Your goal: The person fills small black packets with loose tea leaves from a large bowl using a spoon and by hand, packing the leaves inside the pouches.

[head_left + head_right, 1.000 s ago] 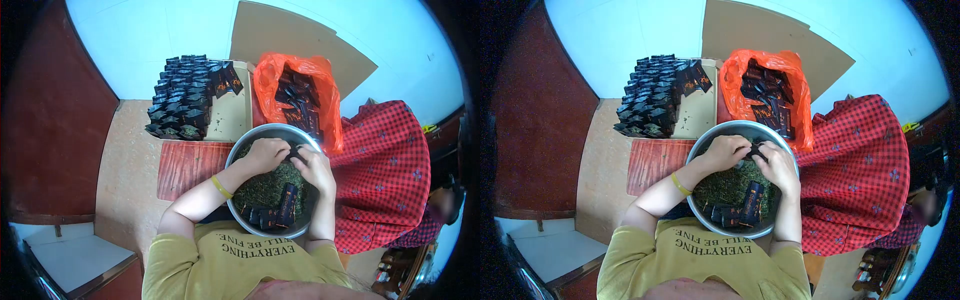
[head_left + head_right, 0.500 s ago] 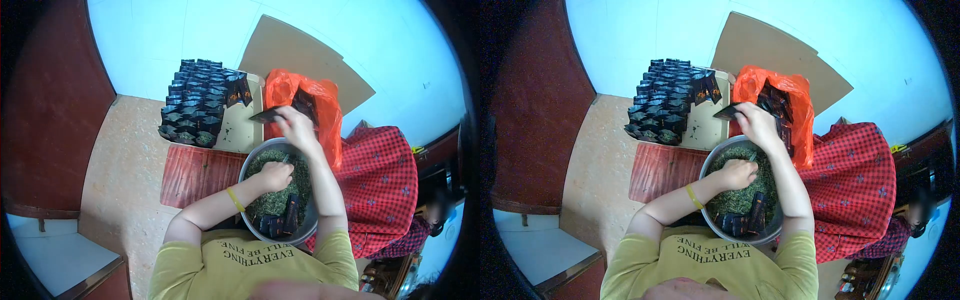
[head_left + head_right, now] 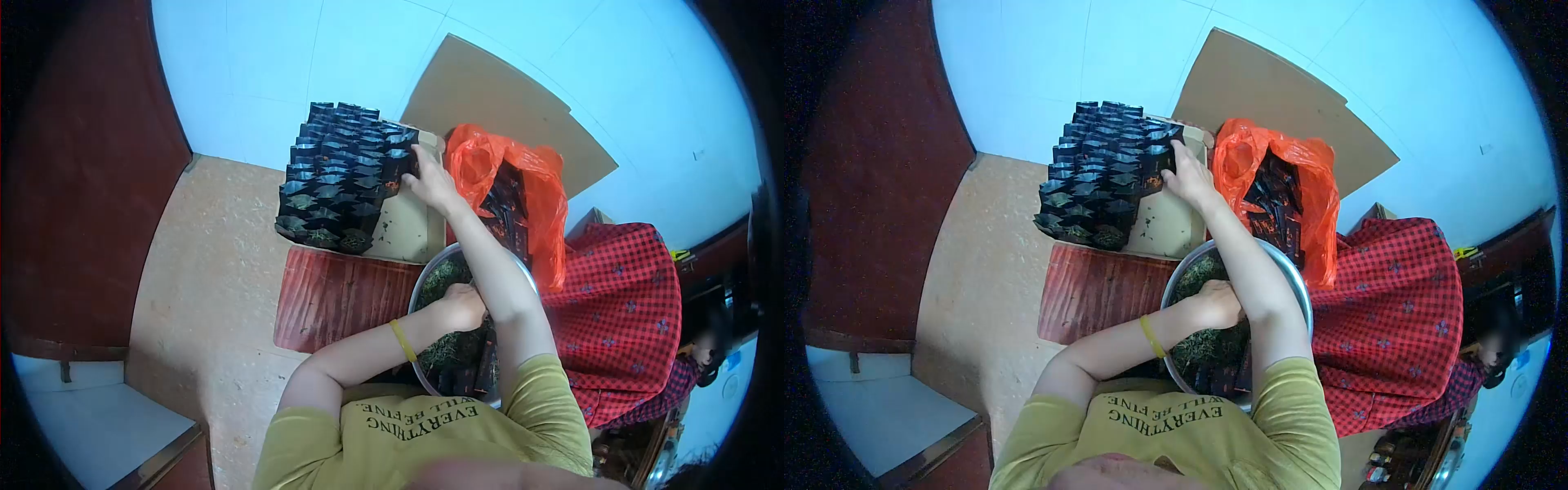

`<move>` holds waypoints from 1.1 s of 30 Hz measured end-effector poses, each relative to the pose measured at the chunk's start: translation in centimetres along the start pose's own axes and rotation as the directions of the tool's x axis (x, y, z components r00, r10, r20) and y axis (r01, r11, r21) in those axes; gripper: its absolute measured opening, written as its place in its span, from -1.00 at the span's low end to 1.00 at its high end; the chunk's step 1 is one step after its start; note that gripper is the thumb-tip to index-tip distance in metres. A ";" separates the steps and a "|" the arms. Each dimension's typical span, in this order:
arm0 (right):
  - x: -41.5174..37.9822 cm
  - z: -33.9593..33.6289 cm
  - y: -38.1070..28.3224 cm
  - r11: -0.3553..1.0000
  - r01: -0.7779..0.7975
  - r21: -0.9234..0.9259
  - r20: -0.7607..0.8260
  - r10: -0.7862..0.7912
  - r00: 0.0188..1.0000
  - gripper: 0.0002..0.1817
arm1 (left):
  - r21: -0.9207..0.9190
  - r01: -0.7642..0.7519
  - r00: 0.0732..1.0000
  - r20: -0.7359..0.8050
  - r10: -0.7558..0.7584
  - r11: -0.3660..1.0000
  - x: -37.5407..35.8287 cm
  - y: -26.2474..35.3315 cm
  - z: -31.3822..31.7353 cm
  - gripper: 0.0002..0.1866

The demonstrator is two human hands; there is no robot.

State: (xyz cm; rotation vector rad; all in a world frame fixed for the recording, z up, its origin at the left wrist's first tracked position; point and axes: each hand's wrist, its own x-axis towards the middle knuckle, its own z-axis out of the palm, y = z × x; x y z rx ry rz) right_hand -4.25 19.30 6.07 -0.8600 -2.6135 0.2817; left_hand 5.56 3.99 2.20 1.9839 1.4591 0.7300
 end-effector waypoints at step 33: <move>-31.9 -13.0 5.3 0.989 -0.143 -0.027 0.449 0.139 0.883 -0.42 | 0.159 0.035 0.987 0.147 -0.058 0.987 -0.4 -0.5 -0.3 -0.72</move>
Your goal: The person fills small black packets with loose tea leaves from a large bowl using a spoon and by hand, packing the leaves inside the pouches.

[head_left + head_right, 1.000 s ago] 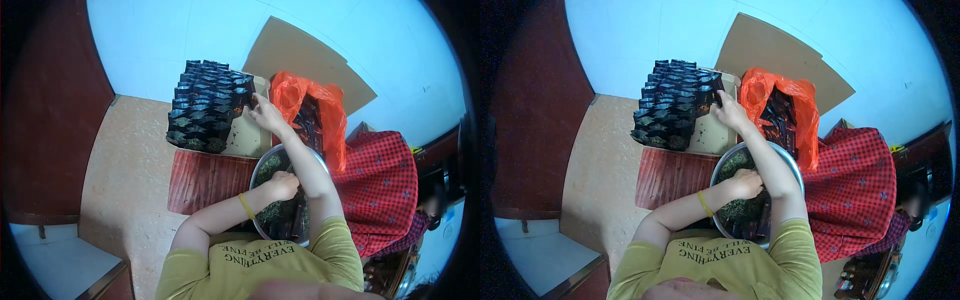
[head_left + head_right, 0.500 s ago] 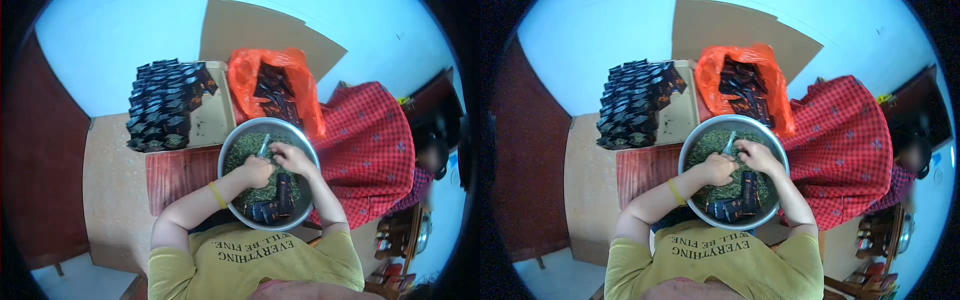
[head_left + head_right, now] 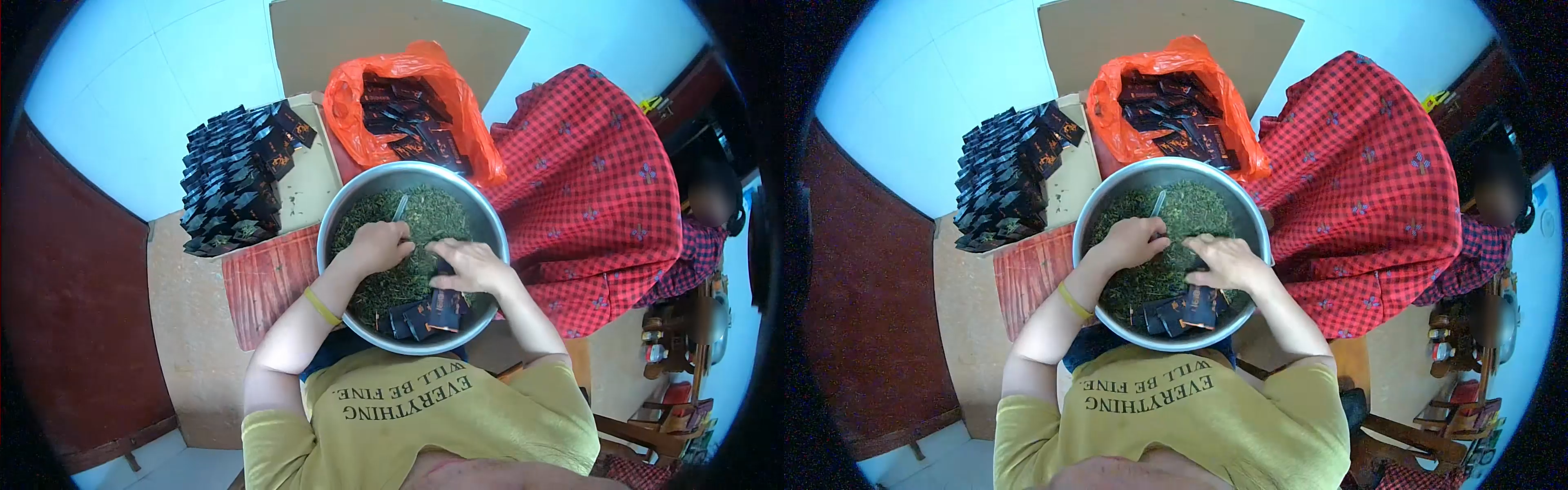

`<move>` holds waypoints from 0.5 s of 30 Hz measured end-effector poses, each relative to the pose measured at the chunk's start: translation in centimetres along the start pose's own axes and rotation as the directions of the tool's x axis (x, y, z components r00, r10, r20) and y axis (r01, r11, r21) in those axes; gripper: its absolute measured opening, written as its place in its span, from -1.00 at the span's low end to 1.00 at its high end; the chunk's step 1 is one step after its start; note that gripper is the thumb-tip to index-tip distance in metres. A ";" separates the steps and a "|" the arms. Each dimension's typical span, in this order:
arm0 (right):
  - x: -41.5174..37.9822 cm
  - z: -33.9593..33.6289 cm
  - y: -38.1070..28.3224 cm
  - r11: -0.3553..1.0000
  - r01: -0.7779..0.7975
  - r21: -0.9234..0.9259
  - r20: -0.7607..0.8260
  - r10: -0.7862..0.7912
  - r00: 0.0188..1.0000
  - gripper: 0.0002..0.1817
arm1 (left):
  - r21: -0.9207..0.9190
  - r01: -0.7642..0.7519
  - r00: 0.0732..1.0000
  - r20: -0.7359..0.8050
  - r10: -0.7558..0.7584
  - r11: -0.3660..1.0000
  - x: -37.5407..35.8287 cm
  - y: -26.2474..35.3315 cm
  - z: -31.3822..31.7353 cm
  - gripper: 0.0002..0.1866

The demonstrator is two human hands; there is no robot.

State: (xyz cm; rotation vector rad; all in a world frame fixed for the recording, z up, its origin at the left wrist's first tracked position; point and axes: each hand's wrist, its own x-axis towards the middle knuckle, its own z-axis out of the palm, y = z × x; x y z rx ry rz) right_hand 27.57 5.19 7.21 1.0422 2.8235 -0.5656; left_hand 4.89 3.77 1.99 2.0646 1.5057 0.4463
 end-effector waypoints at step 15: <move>0.2 1.7 -3.1 0.915 0.401 0.036 0.017 -0.402 0.916 -0.46 | -0.411 -0.051 0.927 -0.359 -0.110 0.910 0.9 -0.3 -0.3 -0.75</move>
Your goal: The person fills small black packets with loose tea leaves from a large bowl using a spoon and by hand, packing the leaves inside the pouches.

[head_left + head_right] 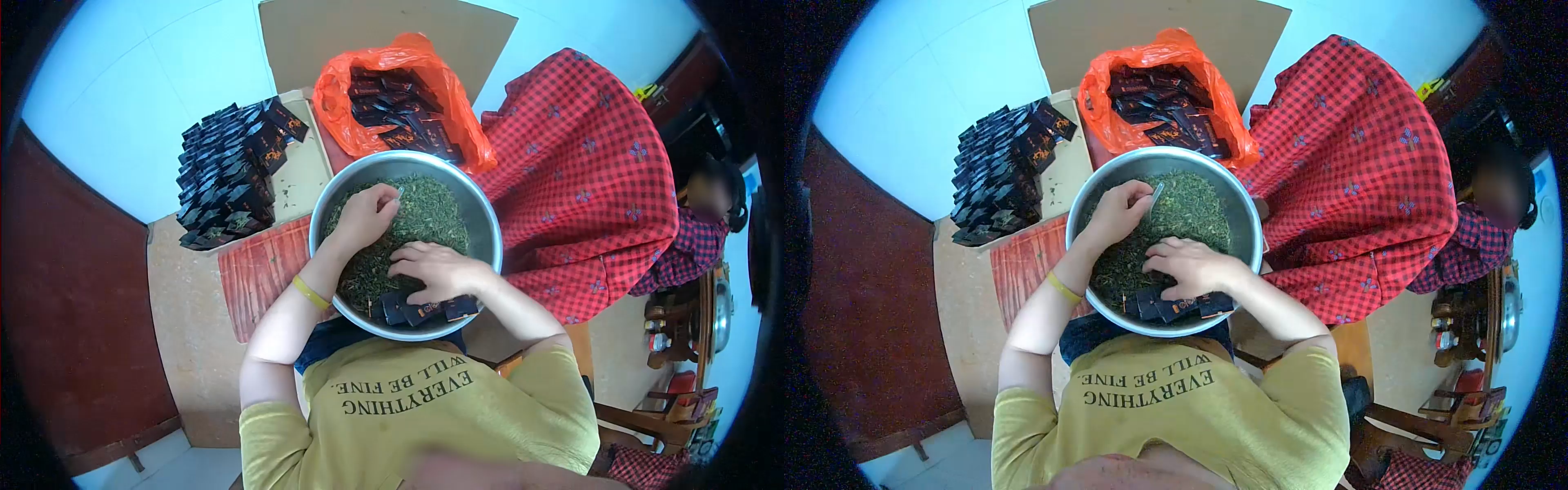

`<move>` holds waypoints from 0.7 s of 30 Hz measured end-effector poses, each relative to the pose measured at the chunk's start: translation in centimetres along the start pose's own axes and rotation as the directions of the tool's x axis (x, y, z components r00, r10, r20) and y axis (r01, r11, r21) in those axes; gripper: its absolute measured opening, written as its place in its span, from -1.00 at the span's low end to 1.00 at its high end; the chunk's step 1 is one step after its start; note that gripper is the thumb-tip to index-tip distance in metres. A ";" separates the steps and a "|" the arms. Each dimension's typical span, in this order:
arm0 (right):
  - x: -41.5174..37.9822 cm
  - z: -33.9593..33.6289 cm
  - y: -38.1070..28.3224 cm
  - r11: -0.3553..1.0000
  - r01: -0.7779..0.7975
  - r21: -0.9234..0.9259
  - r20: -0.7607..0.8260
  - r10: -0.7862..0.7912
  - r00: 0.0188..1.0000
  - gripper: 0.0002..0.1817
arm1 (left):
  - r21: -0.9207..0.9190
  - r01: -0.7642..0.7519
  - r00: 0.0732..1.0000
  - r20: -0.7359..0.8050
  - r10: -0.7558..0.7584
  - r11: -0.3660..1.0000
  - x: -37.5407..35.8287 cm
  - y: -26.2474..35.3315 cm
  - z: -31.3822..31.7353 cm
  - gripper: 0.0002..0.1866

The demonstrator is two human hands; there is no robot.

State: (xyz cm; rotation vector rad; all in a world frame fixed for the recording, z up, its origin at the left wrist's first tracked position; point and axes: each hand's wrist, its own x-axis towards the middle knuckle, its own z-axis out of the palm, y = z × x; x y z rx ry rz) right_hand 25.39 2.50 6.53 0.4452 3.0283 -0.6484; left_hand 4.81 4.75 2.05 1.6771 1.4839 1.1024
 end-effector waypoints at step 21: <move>4.2 -5.2 2.5 0.950 -0.157 0.270 0.229 0.095 0.969 -0.72 | -0.374 0.096 0.994 0.081 -0.071 0.923 0.7 -1.0 -0.3 -0.82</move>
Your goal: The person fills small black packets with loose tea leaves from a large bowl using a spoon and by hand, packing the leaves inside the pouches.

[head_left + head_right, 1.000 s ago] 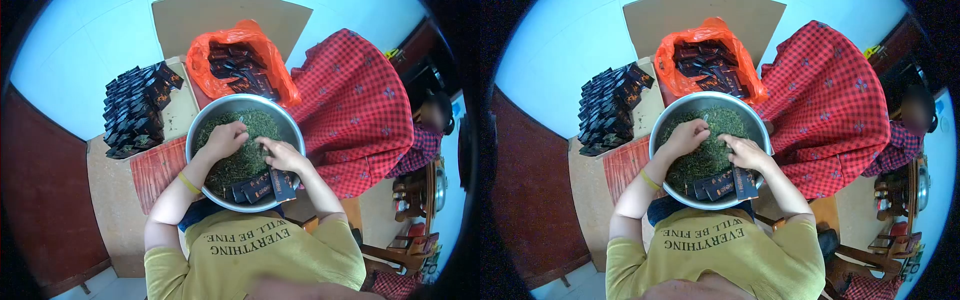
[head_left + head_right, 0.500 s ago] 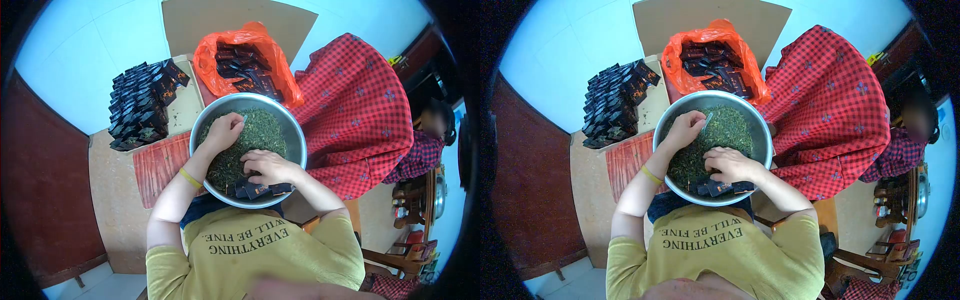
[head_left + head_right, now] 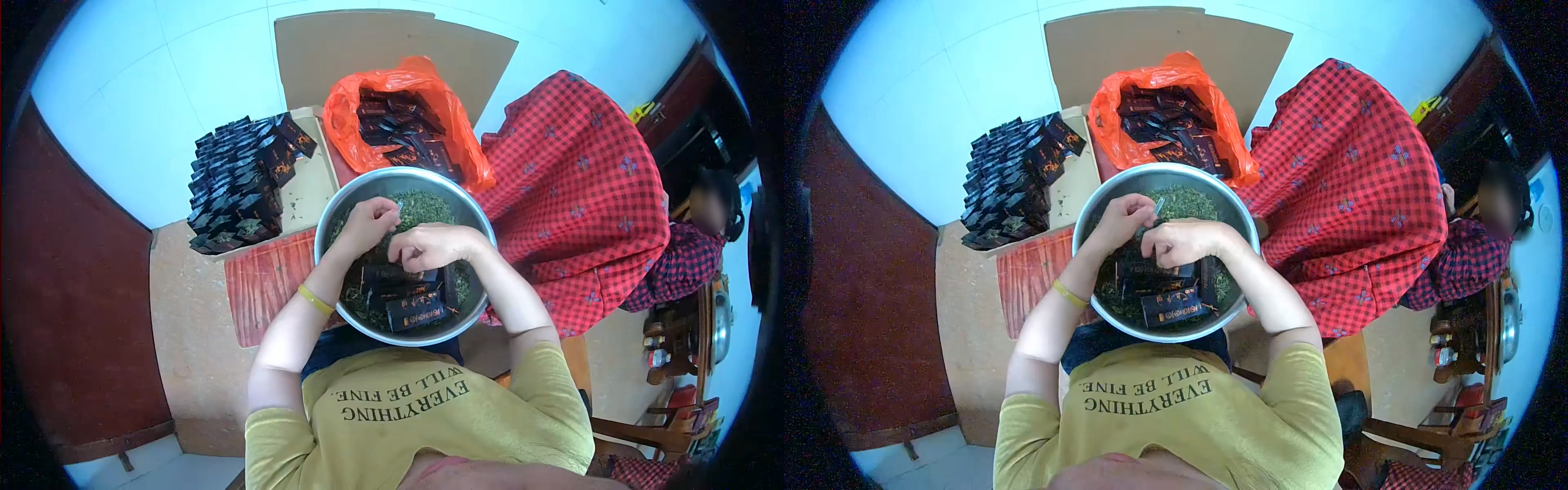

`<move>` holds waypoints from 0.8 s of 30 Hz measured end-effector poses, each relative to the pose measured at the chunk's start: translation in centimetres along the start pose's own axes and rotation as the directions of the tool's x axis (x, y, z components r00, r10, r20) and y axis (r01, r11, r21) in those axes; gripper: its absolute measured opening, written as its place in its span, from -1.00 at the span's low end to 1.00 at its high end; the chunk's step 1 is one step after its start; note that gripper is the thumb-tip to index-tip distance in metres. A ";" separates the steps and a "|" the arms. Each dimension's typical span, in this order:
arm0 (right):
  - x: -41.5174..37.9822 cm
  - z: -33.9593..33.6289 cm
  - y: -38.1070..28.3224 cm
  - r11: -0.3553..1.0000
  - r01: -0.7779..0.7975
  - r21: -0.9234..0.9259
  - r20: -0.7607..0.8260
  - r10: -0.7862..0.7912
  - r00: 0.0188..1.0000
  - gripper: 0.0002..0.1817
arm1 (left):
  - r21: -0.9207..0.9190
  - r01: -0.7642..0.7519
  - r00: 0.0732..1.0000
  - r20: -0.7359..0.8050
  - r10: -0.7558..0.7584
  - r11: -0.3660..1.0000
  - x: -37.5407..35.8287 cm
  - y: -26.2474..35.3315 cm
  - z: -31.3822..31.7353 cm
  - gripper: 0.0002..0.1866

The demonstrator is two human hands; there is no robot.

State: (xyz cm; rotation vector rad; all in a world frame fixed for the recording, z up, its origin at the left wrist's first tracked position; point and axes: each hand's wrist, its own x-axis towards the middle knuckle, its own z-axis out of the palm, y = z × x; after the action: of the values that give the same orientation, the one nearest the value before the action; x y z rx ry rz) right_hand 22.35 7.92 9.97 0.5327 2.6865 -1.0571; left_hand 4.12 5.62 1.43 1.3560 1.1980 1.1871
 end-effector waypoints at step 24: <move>4.9 1.4 3.6 0.799 0.230 0.556 -0.615 0.209 0.760 -0.80 | -0.296 -0.033 0.984 -0.176 -0.020 0.955 -1.4 3.4 0.0 -0.75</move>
State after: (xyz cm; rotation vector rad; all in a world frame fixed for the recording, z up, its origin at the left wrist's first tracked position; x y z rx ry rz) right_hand 19.37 10.68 5.20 1.2043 2.8164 -2.1052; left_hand 4.37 3.98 4.73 1.0459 1.0842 1.4536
